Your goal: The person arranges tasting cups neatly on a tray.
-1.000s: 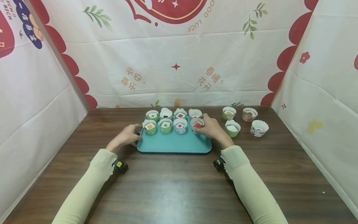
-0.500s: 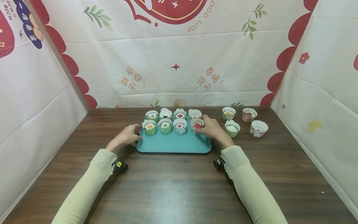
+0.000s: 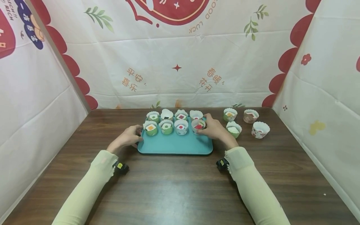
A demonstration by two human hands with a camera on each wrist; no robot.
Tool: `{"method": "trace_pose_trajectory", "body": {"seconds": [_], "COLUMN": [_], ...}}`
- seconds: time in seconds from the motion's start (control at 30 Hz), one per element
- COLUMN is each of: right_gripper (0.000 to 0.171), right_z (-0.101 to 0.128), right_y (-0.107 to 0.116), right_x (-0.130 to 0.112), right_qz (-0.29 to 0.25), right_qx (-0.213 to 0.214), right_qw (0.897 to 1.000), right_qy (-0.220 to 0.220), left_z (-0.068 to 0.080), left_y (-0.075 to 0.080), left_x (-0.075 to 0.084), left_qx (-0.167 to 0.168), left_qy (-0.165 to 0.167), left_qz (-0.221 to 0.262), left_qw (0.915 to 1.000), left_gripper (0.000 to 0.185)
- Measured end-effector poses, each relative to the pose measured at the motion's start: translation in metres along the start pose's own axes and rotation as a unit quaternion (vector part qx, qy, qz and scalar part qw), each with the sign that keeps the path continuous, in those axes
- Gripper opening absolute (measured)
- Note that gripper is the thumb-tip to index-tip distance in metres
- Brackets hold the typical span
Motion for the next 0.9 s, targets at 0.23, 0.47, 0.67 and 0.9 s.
{"method": "trace_pose_trajectory", "body": {"seconds": [0.23, 0.47, 0.67, 0.9], "right_gripper": [0.081, 0.07, 0.063, 0.061], "right_z": [0.005, 0.014, 0.024, 0.036], "right_y": [0.016, 0.049, 0.081, 0.11], "right_x": [-0.004, -0.004, 0.014, 0.046], "right_qz": [-0.024, -0.055, -0.08, -0.095], "right_qx": [0.019, 0.054, 0.093, 0.126], "right_qw": [0.999, 0.996, 0.992, 0.987], "right_qy": [0.012, 0.053, 0.04, 0.008], "left_z": [-0.002, -0.003, -0.002, -0.001], "left_y": [-0.001, -0.002, -0.002, -0.001], "left_x": [-0.001, -0.003, -0.002, -0.002], "left_qx": [-0.003, -0.003, -0.003, -0.004], "left_qy": [0.001, 0.002, 0.001, -0.001], "left_qz": [0.002, 0.001, 0.001, 0.002], "left_qw": [1.0, 1.0, 1.0, 1.0], "left_gripper": [0.063, 0.063, 0.063, 0.064]}}
Point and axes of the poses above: each hand's wrist, its own z-axis away from the middle knuckle, its own y-axis out of the back of the hand, x = y × z, the point moved 9 cm from there along -z, towards the middle knuckle, and after that the axes turned 5 degrees about x, right-handed, at the moved point
